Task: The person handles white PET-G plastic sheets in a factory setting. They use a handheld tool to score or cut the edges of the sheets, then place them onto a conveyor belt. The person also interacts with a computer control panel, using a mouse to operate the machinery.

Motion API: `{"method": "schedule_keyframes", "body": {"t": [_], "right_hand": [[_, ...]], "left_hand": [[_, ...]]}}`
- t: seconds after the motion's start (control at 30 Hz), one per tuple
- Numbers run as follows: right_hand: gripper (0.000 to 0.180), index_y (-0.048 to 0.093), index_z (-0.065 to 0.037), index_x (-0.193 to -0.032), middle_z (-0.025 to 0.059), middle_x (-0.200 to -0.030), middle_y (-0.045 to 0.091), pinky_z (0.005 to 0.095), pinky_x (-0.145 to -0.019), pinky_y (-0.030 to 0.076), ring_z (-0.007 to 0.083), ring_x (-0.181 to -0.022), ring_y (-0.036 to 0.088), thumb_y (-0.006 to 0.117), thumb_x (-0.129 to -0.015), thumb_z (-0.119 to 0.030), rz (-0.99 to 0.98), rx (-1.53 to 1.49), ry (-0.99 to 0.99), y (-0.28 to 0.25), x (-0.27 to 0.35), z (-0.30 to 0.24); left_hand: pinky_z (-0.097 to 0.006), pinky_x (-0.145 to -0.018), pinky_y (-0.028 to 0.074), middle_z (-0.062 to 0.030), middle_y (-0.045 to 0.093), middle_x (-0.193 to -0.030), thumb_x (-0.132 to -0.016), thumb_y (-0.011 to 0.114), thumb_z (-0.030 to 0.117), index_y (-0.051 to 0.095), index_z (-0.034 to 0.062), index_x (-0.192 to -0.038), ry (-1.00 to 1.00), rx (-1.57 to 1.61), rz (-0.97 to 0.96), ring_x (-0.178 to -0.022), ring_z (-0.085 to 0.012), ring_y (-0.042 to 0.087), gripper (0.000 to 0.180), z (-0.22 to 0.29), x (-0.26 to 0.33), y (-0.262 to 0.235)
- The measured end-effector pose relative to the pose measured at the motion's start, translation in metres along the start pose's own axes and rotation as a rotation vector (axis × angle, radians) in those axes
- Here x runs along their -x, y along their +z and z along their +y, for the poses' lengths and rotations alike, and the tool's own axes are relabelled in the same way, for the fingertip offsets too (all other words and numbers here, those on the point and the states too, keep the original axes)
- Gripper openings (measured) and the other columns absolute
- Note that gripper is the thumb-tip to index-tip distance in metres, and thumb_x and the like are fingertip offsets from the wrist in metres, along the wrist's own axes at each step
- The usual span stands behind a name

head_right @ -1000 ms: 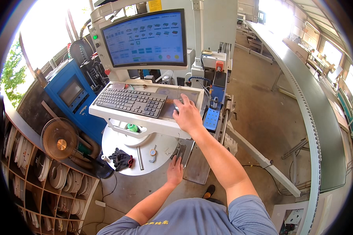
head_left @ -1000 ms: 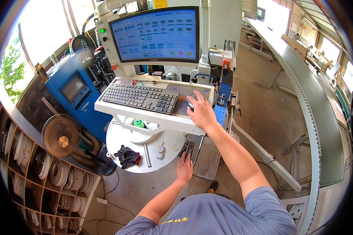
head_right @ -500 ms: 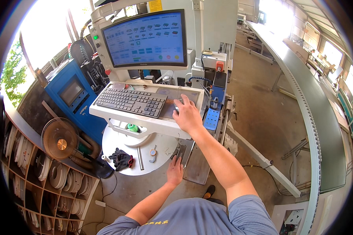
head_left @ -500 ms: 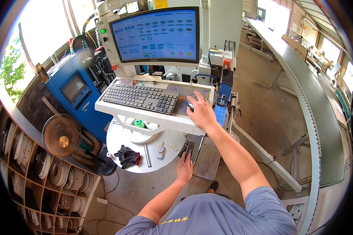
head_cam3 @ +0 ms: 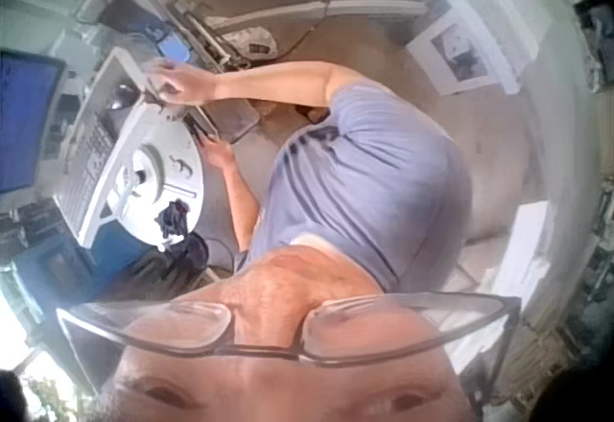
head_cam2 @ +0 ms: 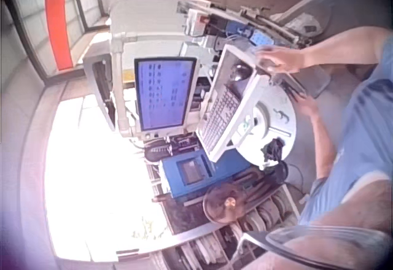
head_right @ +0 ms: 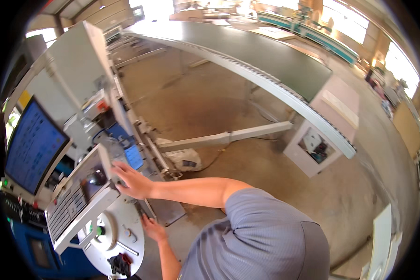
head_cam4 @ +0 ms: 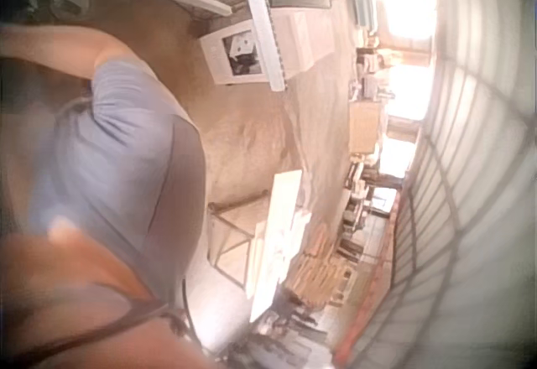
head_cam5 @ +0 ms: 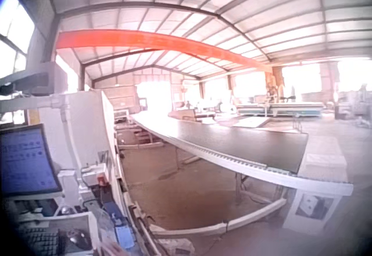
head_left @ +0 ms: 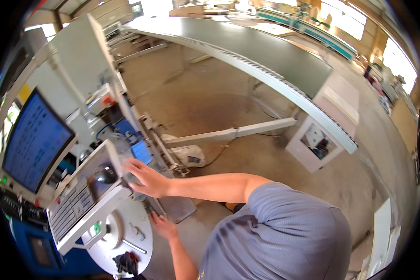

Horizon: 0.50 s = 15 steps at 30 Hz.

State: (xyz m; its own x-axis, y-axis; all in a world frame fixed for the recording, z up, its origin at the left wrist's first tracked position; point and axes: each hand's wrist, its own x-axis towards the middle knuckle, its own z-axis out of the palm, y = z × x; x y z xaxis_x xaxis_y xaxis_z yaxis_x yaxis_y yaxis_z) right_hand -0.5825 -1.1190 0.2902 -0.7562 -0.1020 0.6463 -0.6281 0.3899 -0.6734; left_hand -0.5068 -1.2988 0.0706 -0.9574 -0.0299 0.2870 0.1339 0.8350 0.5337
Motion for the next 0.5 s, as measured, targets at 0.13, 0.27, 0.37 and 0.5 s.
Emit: {"method": "schedule_keyframes", "body": {"t": [0.13,0.27,0.37,0.5], "right_hand": [[0.057,0.045,-0.002,-0.136,0.0263,-0.143,0.040,0.0445,-0.108,0.038,0.0416,-0.129,0.044,0.065,-0.085,-0.020,-0.114,0.438,0.195,-0.132,0.148,0.051],[0.046,0.056,0.000,-0.124,0.0245,-0.133,0.050,0.0455,-0.108,0.039,0.0398,-0.127,0.045,0.064,-0.084,-0.021,0.196,0.758,0.588,-0.314,0.286,0.081],[0.043,0.057,0.000,-0.123,0.0230,-0.133,0.051,0.0436,-0.109,0.039,0.0402,-0.126,0.047,0.065,-0.085,-0.018,0.603,0.975,0.770,-0.464,0.374,0.082],[0.041,0.058,-0.002,-0.122,0.0215,-0.132,0.053,0.0435,-0.104,0.042,0.0393,-0.122,0.050,0.065,-0.086,-0.020,0.808,1.209,0.917,-0.661,0.478,0.080]], "left_hand": [[-0.046,-0.113,0.032,-0.0290,0.042,-0.145,-0.098,0.044,0.014,0.050,-0.0064,-0.135,0.016,0.006,-0.042,-0.134,-0.0415,0.041,0.042,-0.003,-0.004,0.006],[-0.046,-0.113,0.031,-0.0291,0.041,-0.145,-0.098,0.045,0.012,0.047,-0.0041,-0.139,0.003,-0.038,-0.071,-0.134,-0.0413,0.041,0.044,-0.006,-0.005,0.011],[-0.047,-0.112,0.032,-0.0268,0.042,-0.145,-0.098,0.049,0.015,0.044,-0.0022,-0.141,0.086,-0.407,0.097,-0.129,-0.0407,0.045,0.047,0.009,-0.005,0.018],[-0.047,-0.118,0.025,-0.0268,0.028,-0.153,-0.089,0.060,0.056,0.026,-0.0055,-0.148,0.060,-0.122,-0.102,-0.144,-0.0394,0.025,0.092,0.165,0.016,0.052]]}}
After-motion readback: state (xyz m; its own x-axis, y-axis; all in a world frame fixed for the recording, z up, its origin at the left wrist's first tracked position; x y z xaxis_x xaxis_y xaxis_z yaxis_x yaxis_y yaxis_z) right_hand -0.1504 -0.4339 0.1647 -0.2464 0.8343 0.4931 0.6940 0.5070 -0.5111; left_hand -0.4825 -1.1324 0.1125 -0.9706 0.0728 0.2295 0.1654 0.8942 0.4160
